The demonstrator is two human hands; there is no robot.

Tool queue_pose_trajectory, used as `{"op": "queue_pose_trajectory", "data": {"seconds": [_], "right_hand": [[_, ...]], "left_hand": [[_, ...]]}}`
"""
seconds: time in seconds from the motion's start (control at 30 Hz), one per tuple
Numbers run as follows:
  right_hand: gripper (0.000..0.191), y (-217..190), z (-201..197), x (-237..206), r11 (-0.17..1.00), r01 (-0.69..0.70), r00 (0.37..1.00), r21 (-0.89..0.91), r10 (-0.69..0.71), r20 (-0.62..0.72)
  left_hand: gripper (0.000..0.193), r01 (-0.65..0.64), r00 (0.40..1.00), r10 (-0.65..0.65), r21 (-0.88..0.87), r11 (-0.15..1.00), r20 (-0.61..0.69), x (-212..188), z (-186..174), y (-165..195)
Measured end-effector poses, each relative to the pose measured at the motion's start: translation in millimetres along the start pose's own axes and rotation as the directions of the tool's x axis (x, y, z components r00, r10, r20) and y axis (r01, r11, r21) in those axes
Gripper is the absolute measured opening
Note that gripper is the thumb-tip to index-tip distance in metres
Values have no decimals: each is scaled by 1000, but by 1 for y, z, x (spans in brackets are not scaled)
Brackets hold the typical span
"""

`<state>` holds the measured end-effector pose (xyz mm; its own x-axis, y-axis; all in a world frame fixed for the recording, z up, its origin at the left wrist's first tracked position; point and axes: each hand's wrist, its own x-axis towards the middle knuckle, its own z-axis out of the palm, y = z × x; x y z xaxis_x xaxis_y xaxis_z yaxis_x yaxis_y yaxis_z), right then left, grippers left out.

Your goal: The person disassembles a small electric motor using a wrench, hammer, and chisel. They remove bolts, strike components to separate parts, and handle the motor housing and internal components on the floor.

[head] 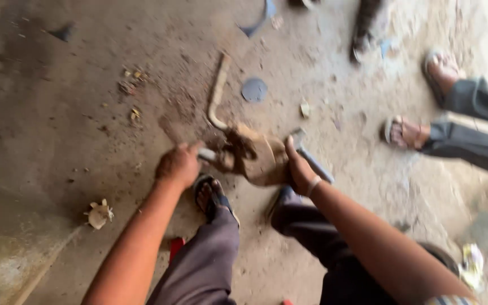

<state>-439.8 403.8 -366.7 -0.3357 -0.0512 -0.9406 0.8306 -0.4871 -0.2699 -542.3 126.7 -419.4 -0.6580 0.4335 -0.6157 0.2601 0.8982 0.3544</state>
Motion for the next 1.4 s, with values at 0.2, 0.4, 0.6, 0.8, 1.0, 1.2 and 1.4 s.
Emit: {"op": "queue_pose_trajectory", "data": {"seconds": [0.2,0.4,0.6,0.8,1.0,1.2,1.4], "right_hand": [[82,1,18,-14,981,-40,998,189,47,-31],[80,-24,8,-96,991,1,980,133,-27,199],[76,-57,25,-300,927,370,929,-59,-369,26],[90,-4,4,-395,811,579,815,84,-578,-36],[77,41,-31,-293,726,611,757,315,-652,32],[66,51,-6,-202,896,307,898,322,-385,215],[48,60,-4,-184,-13,297,758,-955,-604,244]], "left_hand": [[28,71,996,-63,-147,987,60,-17,-22,29],[32,97,968,-79,-65,993,239,-90,-109,61],[48,-99,981,107,-57,994,162,-213,-238,118],[38,-48,972,156,-498,866,176,-326,-292,177],[37,-387,922,363,-253,887,-135,-317,-230,222],[46,-139,990,138,-51,989,-25,-264,-212,219],[46,233,964,-259,277,932,60,-202,-185,151]]}}
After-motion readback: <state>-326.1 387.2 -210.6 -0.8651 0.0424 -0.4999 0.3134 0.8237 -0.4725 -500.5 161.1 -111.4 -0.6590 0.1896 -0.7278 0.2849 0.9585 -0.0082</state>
